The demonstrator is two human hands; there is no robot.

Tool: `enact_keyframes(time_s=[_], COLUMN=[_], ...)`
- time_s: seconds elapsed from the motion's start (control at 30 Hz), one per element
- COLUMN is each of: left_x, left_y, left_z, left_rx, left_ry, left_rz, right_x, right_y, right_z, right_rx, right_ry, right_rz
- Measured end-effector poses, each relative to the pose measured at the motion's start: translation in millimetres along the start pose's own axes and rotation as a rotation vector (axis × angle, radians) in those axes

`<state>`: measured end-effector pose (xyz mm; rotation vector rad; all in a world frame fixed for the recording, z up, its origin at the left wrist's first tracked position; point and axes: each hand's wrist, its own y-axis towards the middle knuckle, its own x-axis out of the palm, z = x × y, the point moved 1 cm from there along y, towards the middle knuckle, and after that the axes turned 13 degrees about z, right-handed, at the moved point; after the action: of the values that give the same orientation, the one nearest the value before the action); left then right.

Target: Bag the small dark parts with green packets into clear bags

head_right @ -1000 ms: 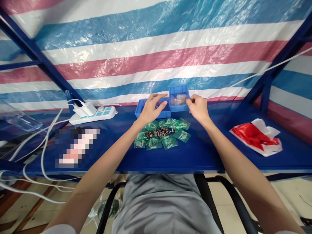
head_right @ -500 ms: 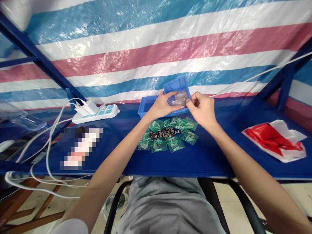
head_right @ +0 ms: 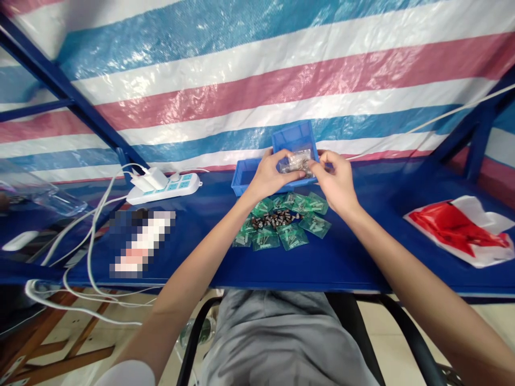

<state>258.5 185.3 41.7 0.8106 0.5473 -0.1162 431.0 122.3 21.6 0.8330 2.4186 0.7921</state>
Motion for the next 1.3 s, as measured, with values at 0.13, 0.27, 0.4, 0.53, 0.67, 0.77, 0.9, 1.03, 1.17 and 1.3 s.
enact_keyframes(time_s=[0.13, 0.27, 0.4, 0.53, 0.67, 0.77, 0.9, 1.03, 1.17, 1.3], left_x=[0.6, 4.8, 6.4, 5.4, 5.1, 4.5, 3.3, 1.9, 0.2, -2.0], left_y=[-3, -8, -11, -13, -12, -10, -10, -12, -12, -14], left_z=[0, -1, 1, 3, 2, 2, 6, 9, 11, 15], left_rx=[0.034, 0.044, 0.058, 0.104, 0.165, 0.192, 0.200, 0.148, 0.121, 0.124], left_ry=[0.001, 0.075, 0.133, 0.189, 0.220, 0.209, 0.154, 0.055, -0.056, -0.116], left_rz=[-0.020, 0.051, 0.154, 0.202, 0.182, 0.178, 0.161, 0.149, 0.172, 0.207], right_x=[4, 6, 6, 7, 6, 5, 5, 5, 4, 5], right_y=[0, 1, 1, 1, 1, 2, 3, 2, 0, 0], right_z=[3, 7, 10, 13, 14, 15, 13, 5, -1, -3], right_rx=[0.180, 0.238, 0.201, 0.120, 0.083, 0.057, 0.056, 0.167, 0.272, 0.320], right_ry=[0.117, 0.103, 0.079, 0.050, 0.047, 0.033, 0.038, 0.121, 0.234, 0.293], right_rz=[0.044, 0.097, 0.121, 0.140, 0.158, 0.138, 0.115, 0.141, 0.167, 0.169])
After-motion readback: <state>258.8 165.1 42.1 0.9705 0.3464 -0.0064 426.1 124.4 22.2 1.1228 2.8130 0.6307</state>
